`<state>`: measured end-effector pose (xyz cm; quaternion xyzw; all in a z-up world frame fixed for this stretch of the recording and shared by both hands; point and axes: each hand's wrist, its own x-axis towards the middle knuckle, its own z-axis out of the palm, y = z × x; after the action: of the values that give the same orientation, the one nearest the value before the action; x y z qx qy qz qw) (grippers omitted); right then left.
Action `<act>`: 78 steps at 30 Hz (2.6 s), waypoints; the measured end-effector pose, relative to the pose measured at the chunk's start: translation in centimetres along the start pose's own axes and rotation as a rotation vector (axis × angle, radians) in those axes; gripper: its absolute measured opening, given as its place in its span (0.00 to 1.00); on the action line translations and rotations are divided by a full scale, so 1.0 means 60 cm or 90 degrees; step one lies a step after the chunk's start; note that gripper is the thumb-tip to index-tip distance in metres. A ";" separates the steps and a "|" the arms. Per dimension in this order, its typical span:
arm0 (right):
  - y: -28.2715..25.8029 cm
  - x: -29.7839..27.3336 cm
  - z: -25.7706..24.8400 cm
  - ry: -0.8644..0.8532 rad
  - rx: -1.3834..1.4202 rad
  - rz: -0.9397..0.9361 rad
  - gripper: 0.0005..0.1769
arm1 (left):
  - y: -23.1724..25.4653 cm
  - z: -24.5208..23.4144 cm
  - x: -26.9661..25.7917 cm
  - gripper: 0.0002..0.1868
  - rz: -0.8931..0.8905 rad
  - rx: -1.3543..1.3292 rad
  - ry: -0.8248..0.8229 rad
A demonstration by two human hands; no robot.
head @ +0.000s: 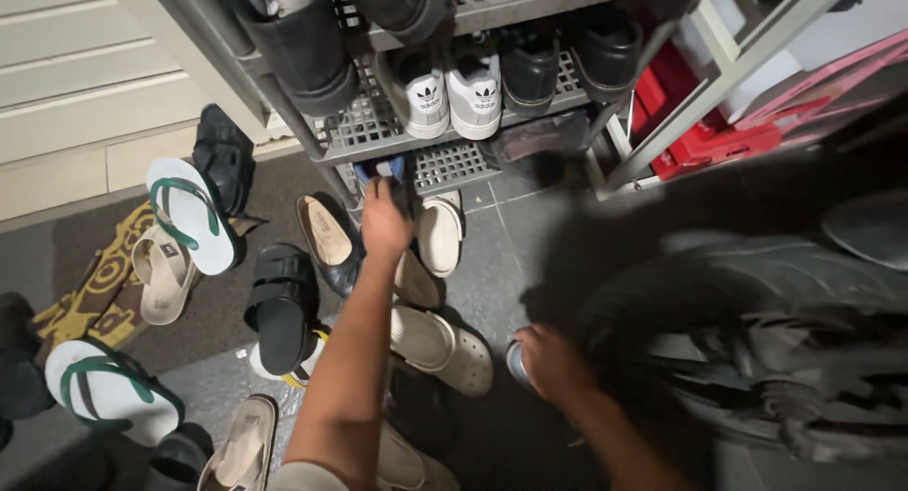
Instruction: Organizing various shoes and sandals on a shoe rack and on the floor in a garage area.
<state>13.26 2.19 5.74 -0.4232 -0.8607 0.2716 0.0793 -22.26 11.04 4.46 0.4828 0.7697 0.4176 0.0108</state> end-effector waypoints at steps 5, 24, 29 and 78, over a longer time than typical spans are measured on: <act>0.017 -0.009 0.007 -0.031 -0.029 0.013 0.14 | 0.043 -0.051 -0.002 0.39 0.004 0.111 -0.118; -0.105 0.077 -0.118 0.075 -0.119 -0.107 0.25 | 0.272 -0.128 -0.099 0.13 0.144 0.047 -0.416; -0.051 0.076 -0.022 0.150 -0.196 -0.167 0.27 | 0.258 -0.106 -0.139 0.14 0.122 0.112 -0.471; -0.019 0.052 0.024 -0.107 -0.089 0.252 0.24 | 0.055 0.179 -0.271 0.22 0.337 0.377 -0.477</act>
<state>9.99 3.49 4.86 -0.5638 -0.7815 0.2559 -0.0773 -6.63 6.20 -6.67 0.7584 0.6498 -0.0291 0.0422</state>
